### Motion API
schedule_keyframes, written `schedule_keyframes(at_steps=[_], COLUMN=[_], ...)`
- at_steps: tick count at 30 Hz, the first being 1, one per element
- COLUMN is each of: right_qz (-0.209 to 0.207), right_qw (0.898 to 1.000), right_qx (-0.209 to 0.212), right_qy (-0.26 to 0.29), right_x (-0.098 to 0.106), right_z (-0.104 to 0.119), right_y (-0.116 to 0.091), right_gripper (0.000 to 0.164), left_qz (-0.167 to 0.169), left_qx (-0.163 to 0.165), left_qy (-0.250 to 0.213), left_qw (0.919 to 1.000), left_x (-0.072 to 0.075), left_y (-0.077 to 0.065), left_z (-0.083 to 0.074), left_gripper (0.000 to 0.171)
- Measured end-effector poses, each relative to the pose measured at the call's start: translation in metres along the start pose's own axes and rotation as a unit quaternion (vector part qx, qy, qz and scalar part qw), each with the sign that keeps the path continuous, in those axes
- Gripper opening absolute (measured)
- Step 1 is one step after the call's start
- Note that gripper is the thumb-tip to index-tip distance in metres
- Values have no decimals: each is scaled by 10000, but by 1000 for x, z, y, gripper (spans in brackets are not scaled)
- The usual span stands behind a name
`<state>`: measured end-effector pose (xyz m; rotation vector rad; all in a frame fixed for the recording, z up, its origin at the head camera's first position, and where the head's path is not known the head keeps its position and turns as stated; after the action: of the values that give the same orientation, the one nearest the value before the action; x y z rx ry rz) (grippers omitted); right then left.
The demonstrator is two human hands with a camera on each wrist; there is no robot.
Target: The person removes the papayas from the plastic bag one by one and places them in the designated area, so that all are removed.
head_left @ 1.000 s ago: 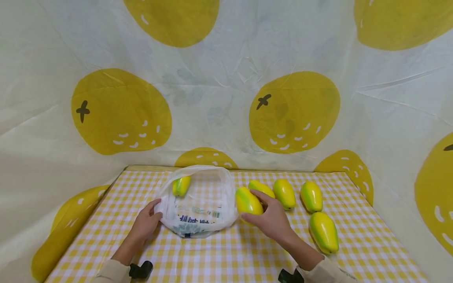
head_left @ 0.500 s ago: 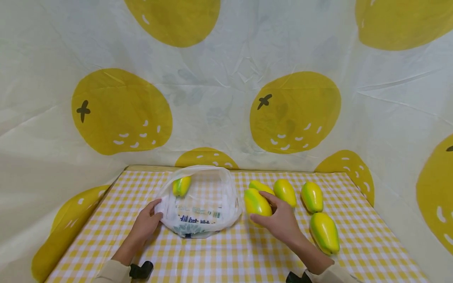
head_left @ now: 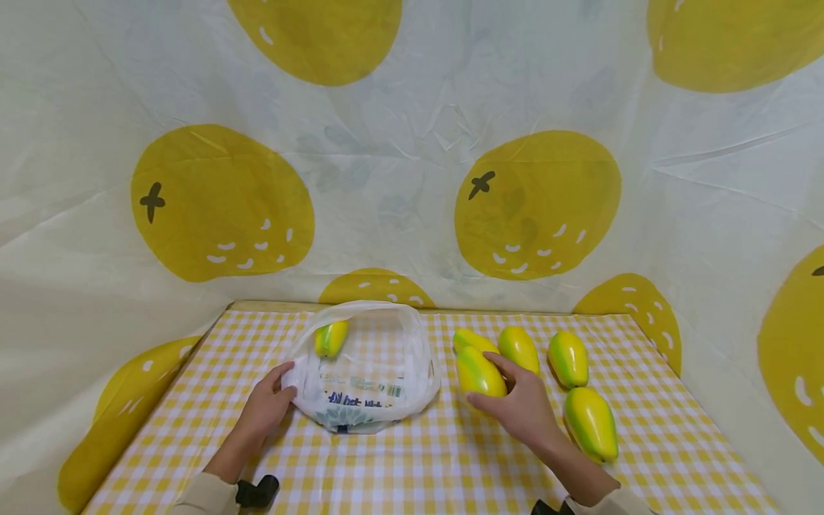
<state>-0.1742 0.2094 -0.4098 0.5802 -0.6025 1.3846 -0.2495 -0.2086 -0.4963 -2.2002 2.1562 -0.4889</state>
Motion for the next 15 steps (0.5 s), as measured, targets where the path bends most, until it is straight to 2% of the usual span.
schedule_keyframes(at_steps=[15], right_qz=[68], right_qw=[9998], right_qx=[-207], right_qy=[-25], right_x=[4], right_z=[-16], right_y=[-2], right_gripper=[79], left_qz=[3], left_qx=[37], left_qy=[-109], left_qw=[9999], left_x=[0], left_y=[2], left_z=[1], left_gripper=[63])
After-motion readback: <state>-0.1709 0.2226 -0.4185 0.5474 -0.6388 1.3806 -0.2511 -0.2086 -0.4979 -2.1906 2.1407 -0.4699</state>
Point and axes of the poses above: each hand's wrist, its own y-axis towards the middle knuckle, its own x-axis out of the back of the hand, z = x × y, the point moved 2 cm from there along y, towards the middle knuckle, and after that the axes turned 15 degrees about -y, right-handed, at the moved point
